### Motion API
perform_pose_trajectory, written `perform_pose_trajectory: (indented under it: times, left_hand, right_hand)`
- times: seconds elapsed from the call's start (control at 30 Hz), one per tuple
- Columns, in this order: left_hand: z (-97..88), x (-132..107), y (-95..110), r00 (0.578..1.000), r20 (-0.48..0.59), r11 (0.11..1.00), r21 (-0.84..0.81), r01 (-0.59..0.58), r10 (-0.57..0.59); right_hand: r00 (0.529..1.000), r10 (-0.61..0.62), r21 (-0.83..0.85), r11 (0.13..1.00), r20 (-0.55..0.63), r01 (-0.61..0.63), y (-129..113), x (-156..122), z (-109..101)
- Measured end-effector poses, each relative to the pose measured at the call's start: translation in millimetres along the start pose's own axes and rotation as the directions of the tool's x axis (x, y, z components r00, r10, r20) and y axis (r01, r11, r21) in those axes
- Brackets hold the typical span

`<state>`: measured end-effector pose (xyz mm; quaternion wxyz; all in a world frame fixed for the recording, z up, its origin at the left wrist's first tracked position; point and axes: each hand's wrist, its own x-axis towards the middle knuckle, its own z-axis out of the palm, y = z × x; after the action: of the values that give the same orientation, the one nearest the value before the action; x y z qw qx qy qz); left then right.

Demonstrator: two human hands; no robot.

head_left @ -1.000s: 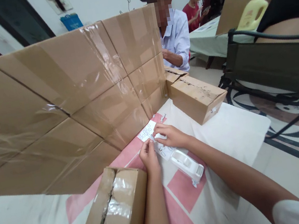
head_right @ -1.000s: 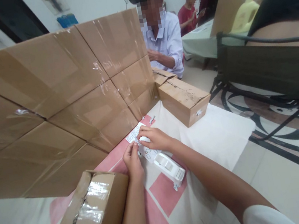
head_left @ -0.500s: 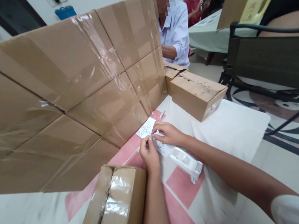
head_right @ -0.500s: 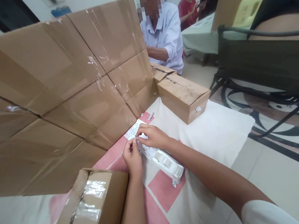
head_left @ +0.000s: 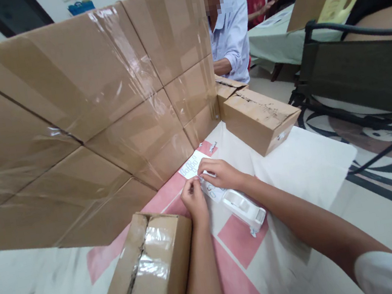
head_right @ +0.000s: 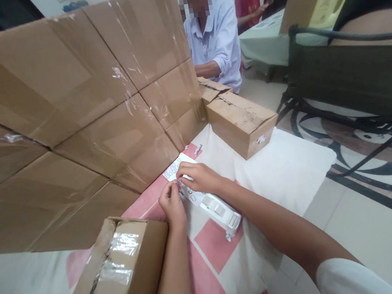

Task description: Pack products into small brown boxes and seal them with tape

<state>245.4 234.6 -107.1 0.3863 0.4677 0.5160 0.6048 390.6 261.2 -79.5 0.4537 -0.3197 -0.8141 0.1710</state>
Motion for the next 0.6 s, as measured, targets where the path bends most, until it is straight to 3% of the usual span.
perform_pose_trajectory:
  times: [0.23, 0.43, 0.53, 0.6]
  left_hand:
    - [4.5, 1, 3, 0.996, -0.037, 0.992, -0.102, 0.080, -0.084]
    - [4.1, 3, 1, 0.993, -0.097, 0.997, -0.051, 0.062, -0.067]
    - [1.7, 4, -2, 0.995, -0.092, 0.999, 0.040, 0.029, -0.025]
    - [1.5, 3, -2, 1.000, -0.003, 0.992, 0.127, -0.006, 0.006]
  right_hand:
    - [0.996, -0.080, -0.159, 0.984, 0.028, 0.084, -2, -1, -3]
    - [0.992, -0.103, 0.001, 0.995, 0.067, 0.103, -8, 3, -5]
    - [1.000, -0.019, 0.147, 0.989, -0.024, 0.023, -13, 5, -6]
    - [0.986, 0.126, 0.235, 0.967, -0.107, -0.098, -16, 6, -8]
